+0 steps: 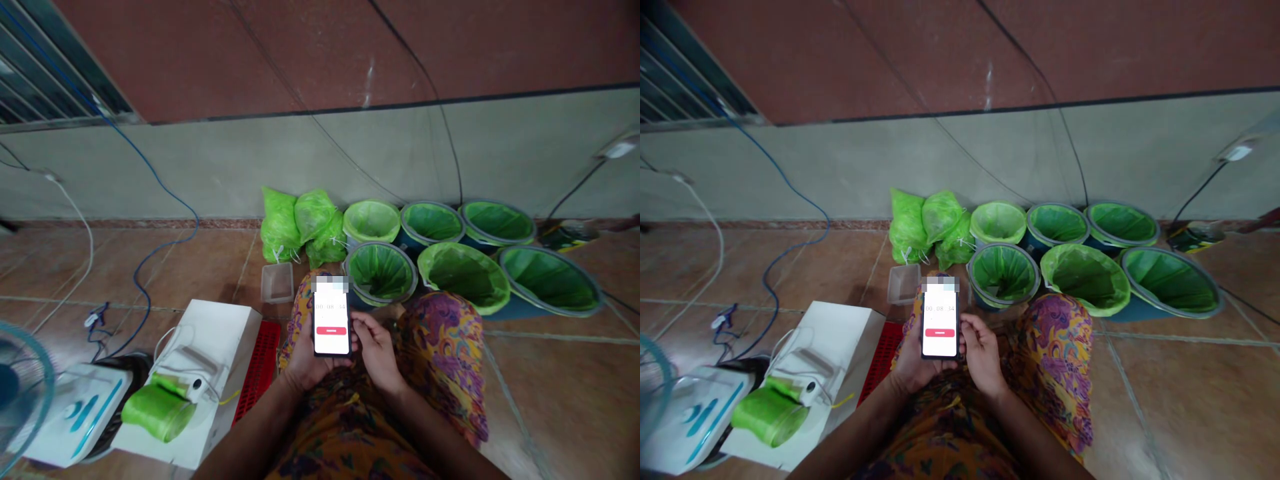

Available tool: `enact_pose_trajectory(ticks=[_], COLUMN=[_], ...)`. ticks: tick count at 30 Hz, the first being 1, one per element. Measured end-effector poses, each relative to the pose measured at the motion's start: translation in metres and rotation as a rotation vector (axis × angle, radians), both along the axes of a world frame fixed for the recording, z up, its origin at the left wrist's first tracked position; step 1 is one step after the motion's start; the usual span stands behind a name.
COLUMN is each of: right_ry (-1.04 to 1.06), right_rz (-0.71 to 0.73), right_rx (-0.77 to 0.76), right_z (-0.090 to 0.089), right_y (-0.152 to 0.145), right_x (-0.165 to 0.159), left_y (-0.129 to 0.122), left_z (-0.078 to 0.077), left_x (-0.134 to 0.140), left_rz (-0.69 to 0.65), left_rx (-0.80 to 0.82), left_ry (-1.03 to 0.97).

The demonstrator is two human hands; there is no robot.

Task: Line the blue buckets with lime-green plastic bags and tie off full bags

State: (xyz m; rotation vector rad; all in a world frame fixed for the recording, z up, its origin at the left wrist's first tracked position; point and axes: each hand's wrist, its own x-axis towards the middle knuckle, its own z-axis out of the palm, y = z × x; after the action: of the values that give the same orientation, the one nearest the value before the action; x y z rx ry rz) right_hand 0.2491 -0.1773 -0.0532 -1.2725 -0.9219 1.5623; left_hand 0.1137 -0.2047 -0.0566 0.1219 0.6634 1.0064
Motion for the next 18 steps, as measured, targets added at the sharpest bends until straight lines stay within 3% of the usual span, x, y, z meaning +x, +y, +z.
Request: enact_pose_trajectory(ticks=[9, 18], right_ry=[-0.027, -0.053], right_rz=[0.067, 0.066], right_rx=[0.149, 0.173], right_z=[-0.0039, -0.009], right_y=[-0.0009, -0.002], right_x=[-0.0015, -0.0008], left_y=[-0.0018, -0.0027], left_z=[-0.0013, -0.0035], left_x=[-0.0029, -0.0036], left_rz=[0.02, 0.021], left_rx=[0.065, 0.077], left_ry=[-0.037, -0.064])
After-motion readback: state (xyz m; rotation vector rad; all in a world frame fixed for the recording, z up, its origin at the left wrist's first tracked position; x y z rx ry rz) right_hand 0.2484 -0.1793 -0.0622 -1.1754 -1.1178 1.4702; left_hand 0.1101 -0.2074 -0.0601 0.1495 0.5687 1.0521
